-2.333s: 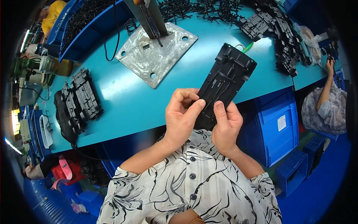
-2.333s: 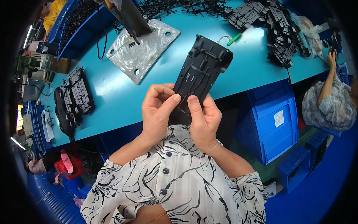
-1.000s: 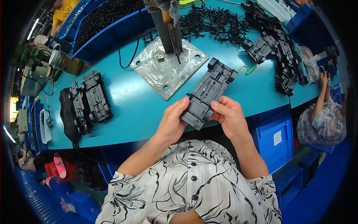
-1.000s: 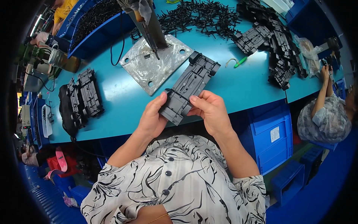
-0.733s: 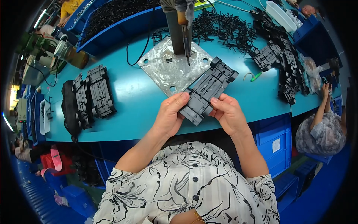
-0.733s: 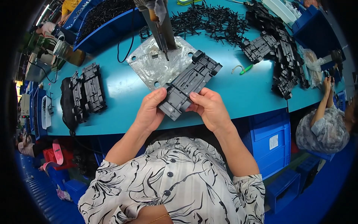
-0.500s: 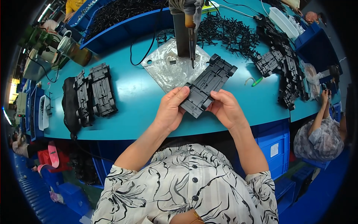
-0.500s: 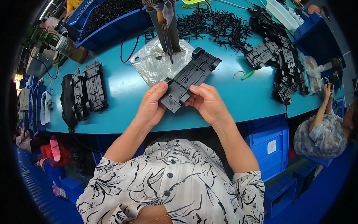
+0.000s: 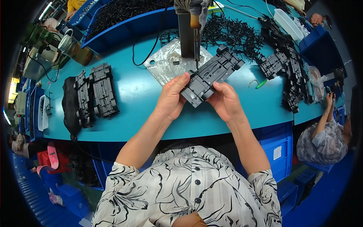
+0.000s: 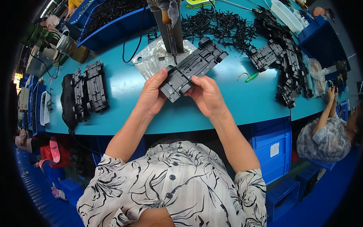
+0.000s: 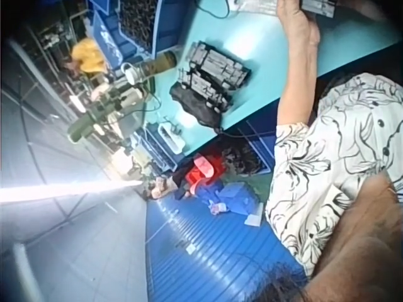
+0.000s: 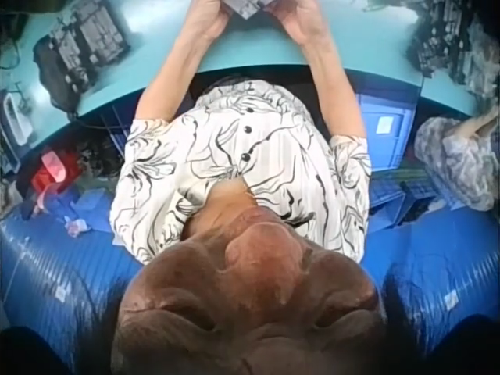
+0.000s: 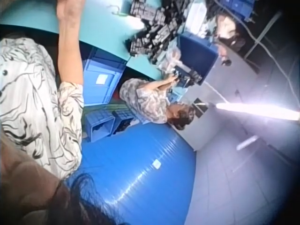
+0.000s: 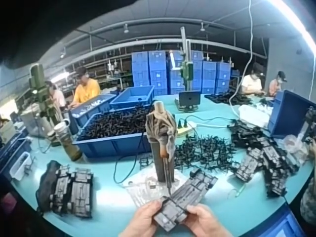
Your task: Assembling the bottom chassis of a toy car using a stationary power screwdriver.
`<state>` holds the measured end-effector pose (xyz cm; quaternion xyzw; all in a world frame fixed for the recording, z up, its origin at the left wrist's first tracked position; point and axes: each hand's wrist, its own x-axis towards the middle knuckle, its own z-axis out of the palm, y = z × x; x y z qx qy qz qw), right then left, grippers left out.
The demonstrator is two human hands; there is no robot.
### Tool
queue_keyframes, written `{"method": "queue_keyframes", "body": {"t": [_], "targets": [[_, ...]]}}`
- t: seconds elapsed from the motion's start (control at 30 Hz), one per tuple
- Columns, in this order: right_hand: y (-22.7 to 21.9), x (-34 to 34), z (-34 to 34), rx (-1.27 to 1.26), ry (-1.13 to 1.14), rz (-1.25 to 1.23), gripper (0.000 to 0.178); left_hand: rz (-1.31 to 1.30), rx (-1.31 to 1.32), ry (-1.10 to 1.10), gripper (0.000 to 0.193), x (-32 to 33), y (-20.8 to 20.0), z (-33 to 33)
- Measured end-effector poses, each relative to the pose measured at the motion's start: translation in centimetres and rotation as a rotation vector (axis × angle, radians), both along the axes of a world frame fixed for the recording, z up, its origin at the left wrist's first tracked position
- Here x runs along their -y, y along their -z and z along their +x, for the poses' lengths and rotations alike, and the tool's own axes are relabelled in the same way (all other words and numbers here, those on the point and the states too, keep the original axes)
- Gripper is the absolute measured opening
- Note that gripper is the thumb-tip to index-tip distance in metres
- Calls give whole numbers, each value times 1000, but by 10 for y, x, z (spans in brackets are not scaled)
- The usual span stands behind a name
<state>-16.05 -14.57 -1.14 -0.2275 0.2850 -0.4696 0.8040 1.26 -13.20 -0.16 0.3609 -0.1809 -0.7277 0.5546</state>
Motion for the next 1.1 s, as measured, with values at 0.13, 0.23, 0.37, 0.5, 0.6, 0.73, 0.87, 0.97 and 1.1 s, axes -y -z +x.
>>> {"method": "queue_keyframes", "body": {"t": [0.13,0.23,0.37,0.5,0.6,0.73,0.87,0.97,1.1], "targets": [[-2,3,-1,38,-34,-54,34,-45,10,7,39,4,-4,1],[-7,4,1,29,-29,-74,33,-48,27,-8,39,6,-5,2],[-5,5,2,4,-24,-78,32,-40,45,-4,39,8,-2,4],[-3,6,2,11,-22,-79,32,-33,57,-9,39,8,-8,2],[-2,6,3,28,-22,-70,31,-20,47,-28,39,9,-7,3],[-3,6,4,18,-20,-82,30,-17,45,-32,39,10,-6,4],[-5,6,5,31,-25,-98,28,-23,22,-22,41,11,-9,5],[-5,6,5,14,-26,-93,26,0,-8,-12,40,11,-10,5],[-9,5,6,16,-17,-110,26,-11,6,-26,40,14,-6,5]]}}
